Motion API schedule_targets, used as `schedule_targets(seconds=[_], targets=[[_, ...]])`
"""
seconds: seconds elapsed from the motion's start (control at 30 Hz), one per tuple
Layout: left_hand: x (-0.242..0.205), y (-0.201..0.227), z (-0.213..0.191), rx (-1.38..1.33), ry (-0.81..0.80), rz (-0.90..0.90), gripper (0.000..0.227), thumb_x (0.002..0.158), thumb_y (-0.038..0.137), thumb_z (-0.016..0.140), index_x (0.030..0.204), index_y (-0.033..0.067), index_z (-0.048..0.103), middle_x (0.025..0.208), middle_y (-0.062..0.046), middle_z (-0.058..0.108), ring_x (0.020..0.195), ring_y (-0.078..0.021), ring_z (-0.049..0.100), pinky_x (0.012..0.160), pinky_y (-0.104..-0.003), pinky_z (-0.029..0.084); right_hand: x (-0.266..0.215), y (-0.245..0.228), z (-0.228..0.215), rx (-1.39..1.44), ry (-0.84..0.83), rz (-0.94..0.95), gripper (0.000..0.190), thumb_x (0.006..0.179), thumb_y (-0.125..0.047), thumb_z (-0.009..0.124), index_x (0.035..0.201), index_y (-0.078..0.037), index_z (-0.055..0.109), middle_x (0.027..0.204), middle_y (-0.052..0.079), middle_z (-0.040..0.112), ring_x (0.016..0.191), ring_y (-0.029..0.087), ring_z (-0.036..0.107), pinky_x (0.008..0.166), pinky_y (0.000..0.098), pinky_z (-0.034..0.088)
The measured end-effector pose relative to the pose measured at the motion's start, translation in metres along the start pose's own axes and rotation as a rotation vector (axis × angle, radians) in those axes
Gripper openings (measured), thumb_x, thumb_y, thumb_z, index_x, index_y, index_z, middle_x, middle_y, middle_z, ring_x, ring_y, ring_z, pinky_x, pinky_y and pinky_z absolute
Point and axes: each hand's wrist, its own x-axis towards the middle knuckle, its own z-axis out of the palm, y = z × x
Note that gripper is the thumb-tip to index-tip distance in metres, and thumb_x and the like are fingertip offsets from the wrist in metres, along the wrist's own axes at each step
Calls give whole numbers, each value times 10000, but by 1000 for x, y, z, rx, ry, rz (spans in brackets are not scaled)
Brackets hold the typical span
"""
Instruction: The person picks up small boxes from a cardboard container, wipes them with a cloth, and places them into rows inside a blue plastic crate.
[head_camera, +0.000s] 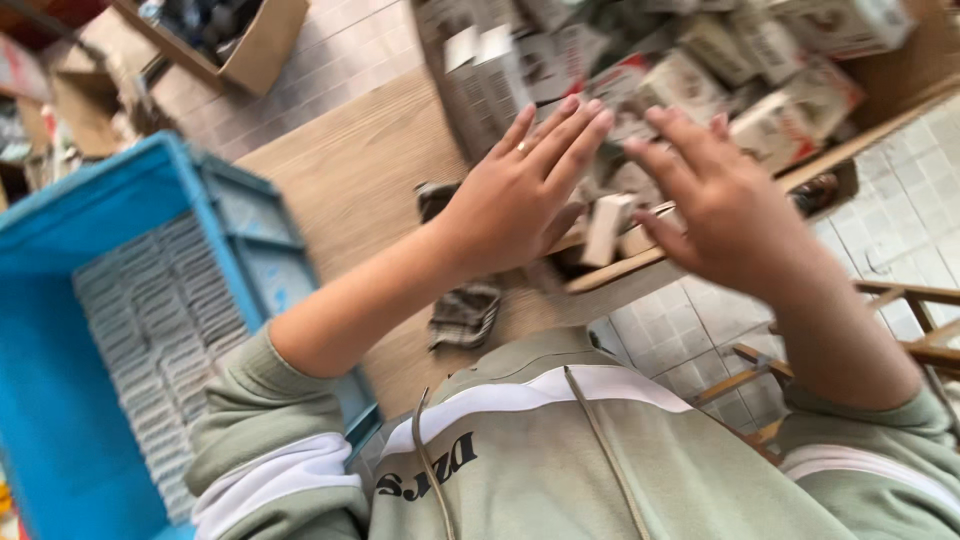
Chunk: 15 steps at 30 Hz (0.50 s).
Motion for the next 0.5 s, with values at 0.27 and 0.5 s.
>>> schedule_targets(seconds=[0.27, 0.5], targets=[[129, -15, 50, -167, -463, -214, 1044, 872, 465, 691, 1479, -76, 35, 1475, -267, 325, 1328, -380, 376, 1047, -499, 343, -9, 133, -1, 56, -463, 318, 776, 816, -388, 614, 1421, 36, 380, 1428, 209, 448, 1331, 329, 405, 1099, 492, 279], [158, -39, 112, 1, -391, -190, 1125, 547, 587, 878, 1299, -88, 382, 1065, -199, 575, 948, -412, 664, 854, -520, 528, 21, 141, 25, -162, -759, 351, 877, 824, -743, 490, 1355, -45, 475, 1168, 160, 675, 1092, 324, 663, 1004, 551, 420]])
